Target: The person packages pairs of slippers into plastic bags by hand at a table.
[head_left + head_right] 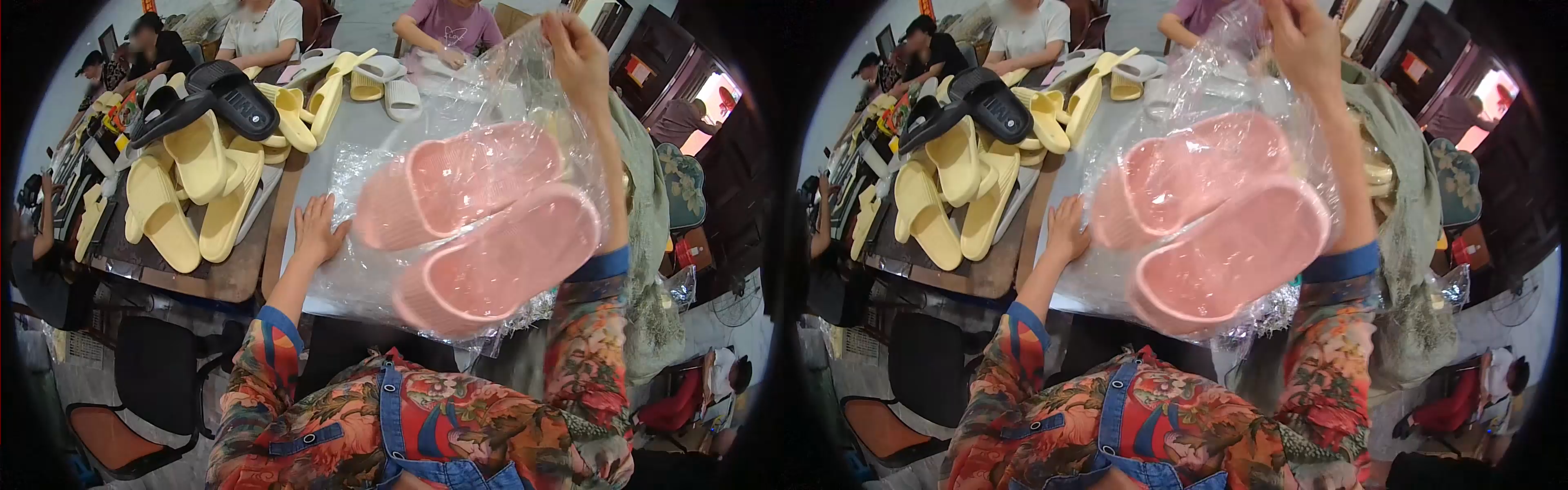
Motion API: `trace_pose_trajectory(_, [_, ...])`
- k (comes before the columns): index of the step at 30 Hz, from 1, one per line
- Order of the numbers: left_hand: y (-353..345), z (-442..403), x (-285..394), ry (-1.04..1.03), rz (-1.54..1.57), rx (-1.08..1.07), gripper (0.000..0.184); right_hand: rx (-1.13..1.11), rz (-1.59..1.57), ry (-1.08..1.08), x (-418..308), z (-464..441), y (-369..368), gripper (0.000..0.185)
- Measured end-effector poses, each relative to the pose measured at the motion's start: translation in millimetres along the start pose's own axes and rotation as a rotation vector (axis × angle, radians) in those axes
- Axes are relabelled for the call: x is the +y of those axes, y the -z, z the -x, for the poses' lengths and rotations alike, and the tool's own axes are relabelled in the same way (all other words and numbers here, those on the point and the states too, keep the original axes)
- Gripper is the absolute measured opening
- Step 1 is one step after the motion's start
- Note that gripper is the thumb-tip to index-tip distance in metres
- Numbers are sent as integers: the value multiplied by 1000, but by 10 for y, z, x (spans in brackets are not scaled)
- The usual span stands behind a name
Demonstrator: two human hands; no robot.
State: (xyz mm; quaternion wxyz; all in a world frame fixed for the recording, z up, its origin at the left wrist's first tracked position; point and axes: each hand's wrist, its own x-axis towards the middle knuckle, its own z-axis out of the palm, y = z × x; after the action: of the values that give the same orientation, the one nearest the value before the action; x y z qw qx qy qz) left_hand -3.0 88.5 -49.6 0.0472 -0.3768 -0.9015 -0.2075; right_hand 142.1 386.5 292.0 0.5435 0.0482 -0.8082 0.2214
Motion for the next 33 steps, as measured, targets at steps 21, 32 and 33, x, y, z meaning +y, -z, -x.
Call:
trace_pose_trajectory(21, [-128, -3, -172, -26, -122, 63, 72, -739, 243, -245, 326, 2894, -412, 47])
trace_pose_trajectory(32, [-91, 6, -154, -23, -123, 70, 71, -643, -125, -884, 342, 2765, -550, 34])
trace_pose_trajectory(33, [-89, 10, -148, -27, -113, 76, 71, -576, -194, -867, 361, 2756, -465, 30])
